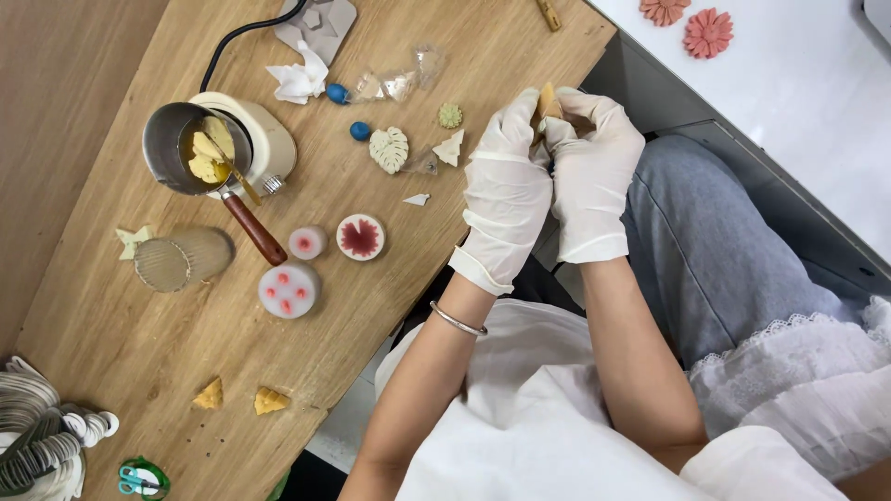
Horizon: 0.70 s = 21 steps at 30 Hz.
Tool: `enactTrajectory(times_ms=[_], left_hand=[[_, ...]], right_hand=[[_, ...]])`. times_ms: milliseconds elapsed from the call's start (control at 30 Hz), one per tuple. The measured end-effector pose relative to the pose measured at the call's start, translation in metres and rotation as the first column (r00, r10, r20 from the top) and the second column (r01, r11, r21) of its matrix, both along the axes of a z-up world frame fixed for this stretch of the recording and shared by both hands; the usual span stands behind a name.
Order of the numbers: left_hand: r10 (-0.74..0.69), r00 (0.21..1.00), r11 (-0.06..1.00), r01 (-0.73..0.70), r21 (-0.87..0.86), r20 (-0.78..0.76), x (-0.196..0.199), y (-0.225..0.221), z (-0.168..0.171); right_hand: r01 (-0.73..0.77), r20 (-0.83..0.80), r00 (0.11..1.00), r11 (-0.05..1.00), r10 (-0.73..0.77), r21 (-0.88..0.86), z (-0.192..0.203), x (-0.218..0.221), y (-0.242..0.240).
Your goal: Cleaning and trimming decorative soap pieces at a workbench.
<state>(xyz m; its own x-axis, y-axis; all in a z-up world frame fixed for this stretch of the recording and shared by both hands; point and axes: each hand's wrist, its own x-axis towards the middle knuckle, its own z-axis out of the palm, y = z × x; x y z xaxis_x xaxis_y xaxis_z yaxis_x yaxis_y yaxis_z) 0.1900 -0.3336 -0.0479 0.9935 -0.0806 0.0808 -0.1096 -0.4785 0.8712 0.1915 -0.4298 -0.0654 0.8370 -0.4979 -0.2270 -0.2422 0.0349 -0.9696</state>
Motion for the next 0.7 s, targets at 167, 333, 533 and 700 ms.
enactTrajectory(times_ms=[167, 333, 533, 700], left_hand=[[0.041, 0.998, 0.999, -0.040, 0.027, -0.038, 0.010, -0.004, -0.028], [0.112, 0.905, 0.981, -0.168, -0.101, -0.411, 0.020, 0.010, -0.070], [-0.163, 0.769, 0.749, -0.311, -0.585, -0.618, -0.006, 0.017, -0.106], [-0.272, 0.554, 0.415, -0.670, -0.616, -0.787, -0.020, 0.025, -0.120]], right_hand=[[-0.031, -0.082, 0.996, 0.999, 0.028, -0.031, -0.028, 0.010, -0.007], [0.044, -0.211, 0.977, 0.956, 0.019, 0.290, -0.019, 0.004, -0.011], [-0.516, -0.060, 0.852, 0.813, 0.521, -0.270, -0.045, -0.018, -0.031], [-0.603, -0.147, 0.773, 0.643, 0.617, -0.472, -0.053, -0.007, -0.038]])
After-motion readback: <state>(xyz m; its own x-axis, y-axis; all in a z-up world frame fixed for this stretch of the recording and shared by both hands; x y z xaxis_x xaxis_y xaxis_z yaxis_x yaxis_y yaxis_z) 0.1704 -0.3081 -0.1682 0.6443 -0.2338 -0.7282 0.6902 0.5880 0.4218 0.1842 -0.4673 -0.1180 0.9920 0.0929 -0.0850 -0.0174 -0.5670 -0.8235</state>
